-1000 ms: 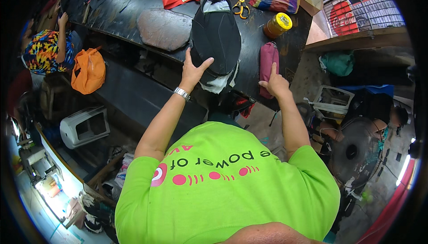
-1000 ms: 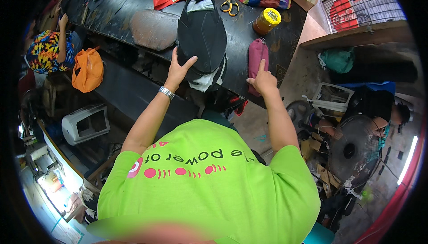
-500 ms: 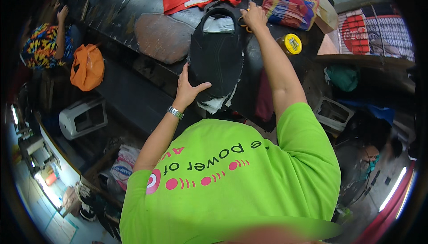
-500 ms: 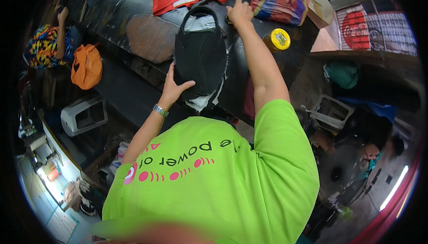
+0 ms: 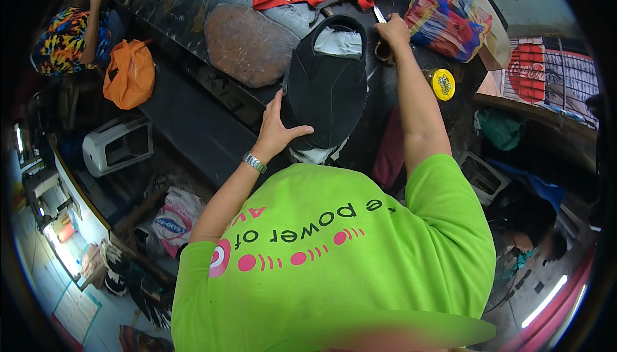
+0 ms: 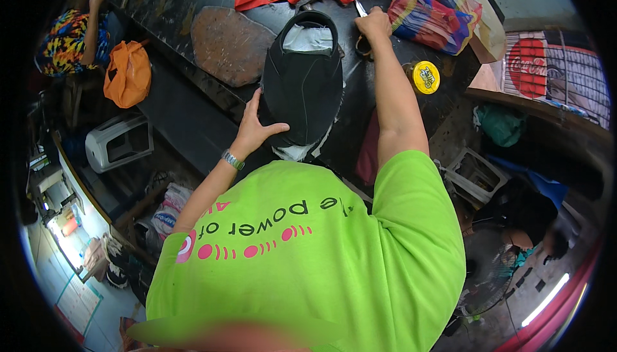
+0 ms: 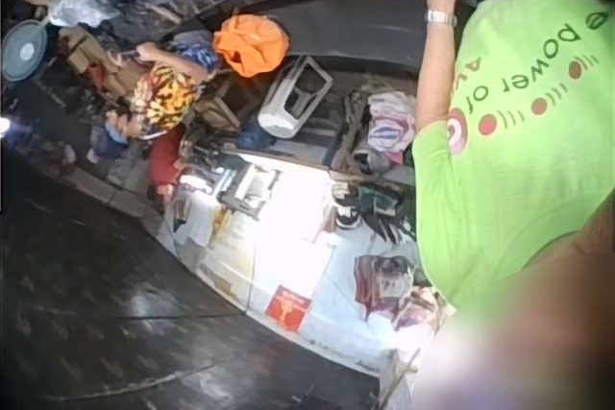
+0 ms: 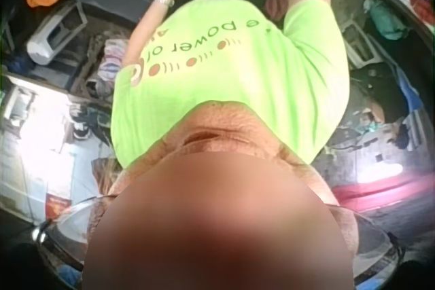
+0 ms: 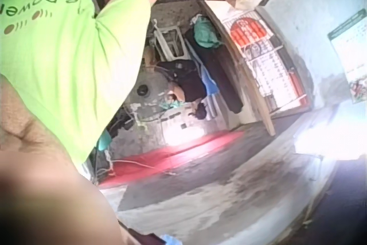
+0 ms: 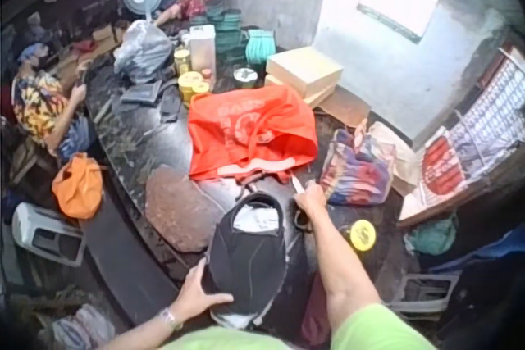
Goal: The person handles black shoe uppers and a wooden last, then uses yellow-handled scissors to trim excess material from the uppers. They repeatedly pick up, inspect, and cut the uppers, placing trimmed pieces aside on the workbench.
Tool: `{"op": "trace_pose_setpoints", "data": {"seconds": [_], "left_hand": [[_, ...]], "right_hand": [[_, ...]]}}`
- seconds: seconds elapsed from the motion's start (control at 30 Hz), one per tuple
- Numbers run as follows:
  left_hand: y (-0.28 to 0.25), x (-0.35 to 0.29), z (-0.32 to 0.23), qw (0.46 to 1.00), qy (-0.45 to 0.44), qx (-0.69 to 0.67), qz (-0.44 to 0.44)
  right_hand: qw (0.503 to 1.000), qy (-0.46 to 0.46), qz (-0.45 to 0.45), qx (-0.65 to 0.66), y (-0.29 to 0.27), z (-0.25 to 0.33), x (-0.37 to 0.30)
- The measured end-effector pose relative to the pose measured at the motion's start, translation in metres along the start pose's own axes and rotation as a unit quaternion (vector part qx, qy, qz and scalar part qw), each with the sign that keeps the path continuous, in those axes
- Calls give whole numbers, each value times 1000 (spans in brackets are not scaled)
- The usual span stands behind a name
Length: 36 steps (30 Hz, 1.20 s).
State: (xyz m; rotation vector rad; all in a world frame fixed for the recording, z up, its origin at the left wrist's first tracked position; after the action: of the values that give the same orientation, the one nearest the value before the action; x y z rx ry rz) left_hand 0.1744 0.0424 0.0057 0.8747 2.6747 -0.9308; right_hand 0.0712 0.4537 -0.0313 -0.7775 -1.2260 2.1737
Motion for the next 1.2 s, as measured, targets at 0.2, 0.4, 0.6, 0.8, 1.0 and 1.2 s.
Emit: {"op": "trace_pose_setpoints", "data": {"seconds": [0.2,0.4,0.6,0.8,1.0,1.2], "left_hand": [[-27,-8,-38,989,66,-24,-134],[-64,27,-105,972,203,-9,-115],[-61,65,-146,950,278,104,-96],[-52,65,-136,961,244,88,-96],[-51,54,-138,962,239,52,-119],[-61,45,-146,943,299,9,-146]], "right_hand": [[924,10,46,378,-11,-16,-26],[739,-101,385,544,-69,34,-116],[844,-197,343,363,-74,63,-158],[855,-214,324,344,-74,56,-162],[845,-212,298,391,-88,62,-162],[860,-381,205,270,-110,82,-184]]}}
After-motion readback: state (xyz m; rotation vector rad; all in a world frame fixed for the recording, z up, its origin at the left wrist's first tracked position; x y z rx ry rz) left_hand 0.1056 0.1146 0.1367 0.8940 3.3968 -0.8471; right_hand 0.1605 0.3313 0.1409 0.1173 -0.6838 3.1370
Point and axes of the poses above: each hand's wrist, its own x-axis towards the middle knuckle, its own y-axis out of the palm, z = x × y, the point moved 4 cm from there along x, towards the middle knuckle, and after that the axes turned 4 degrees about x, right-handed, at the moved point
